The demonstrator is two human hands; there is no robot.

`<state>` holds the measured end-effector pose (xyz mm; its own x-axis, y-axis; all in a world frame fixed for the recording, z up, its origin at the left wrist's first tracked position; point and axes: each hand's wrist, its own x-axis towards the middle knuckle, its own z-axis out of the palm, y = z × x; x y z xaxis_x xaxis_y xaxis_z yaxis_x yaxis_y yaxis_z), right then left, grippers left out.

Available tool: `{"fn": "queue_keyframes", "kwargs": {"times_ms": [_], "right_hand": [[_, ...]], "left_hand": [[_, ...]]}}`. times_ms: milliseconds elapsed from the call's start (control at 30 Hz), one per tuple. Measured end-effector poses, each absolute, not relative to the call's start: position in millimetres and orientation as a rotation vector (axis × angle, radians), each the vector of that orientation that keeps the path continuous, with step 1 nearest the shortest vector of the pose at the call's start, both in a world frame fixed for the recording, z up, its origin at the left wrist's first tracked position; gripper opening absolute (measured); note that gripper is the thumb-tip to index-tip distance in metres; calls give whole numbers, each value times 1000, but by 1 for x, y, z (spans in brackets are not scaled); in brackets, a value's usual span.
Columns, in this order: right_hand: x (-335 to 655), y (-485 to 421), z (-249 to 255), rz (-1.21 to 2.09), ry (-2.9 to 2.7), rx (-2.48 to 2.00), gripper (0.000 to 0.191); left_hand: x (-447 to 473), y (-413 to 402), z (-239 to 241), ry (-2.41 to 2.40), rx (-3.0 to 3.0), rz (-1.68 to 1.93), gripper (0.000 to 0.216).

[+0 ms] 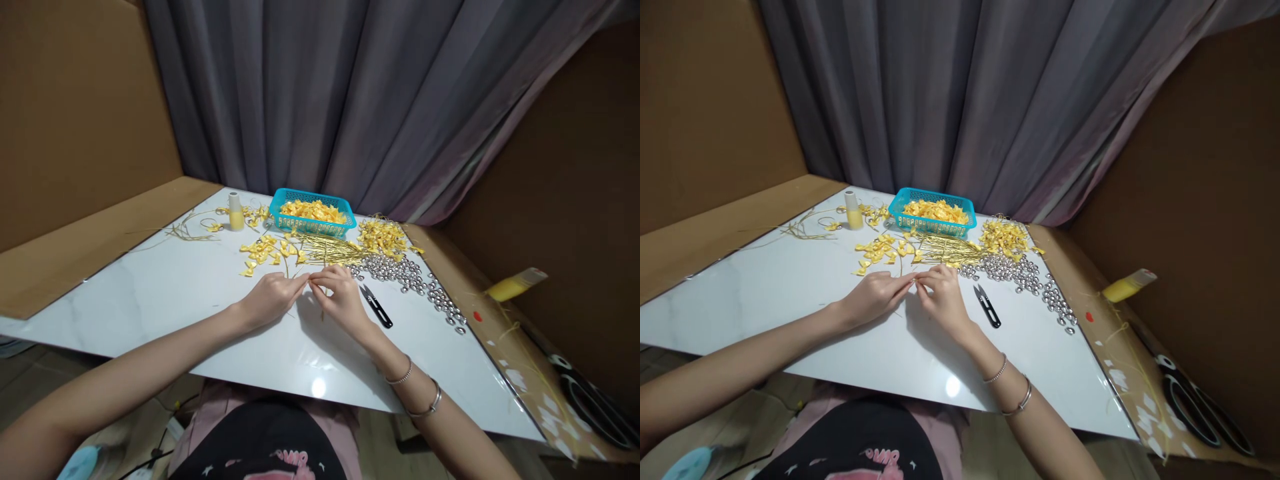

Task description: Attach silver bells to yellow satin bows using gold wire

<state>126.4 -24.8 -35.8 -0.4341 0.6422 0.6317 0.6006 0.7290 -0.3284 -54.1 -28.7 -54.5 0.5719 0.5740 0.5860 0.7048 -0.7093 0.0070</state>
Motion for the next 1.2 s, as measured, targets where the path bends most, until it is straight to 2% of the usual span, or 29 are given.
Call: {"fn": "queue_keyframes", "kwargs": {"times_ms": [433,767,1200], "right_hand": [[125,-22,-35,206,-2119,-1022,16],[130,-17,-30,413,-2109,-1080,14],[136,-14,-21,892,-2030,-1164,10]], "left_hand": [[-54,-30,-53,-1099,-2703,-800,29],[-49,-33,-36,-1653,-2918,-1229,24],[-48,-29,-24,-1909,-3069,-1489,27]]}}
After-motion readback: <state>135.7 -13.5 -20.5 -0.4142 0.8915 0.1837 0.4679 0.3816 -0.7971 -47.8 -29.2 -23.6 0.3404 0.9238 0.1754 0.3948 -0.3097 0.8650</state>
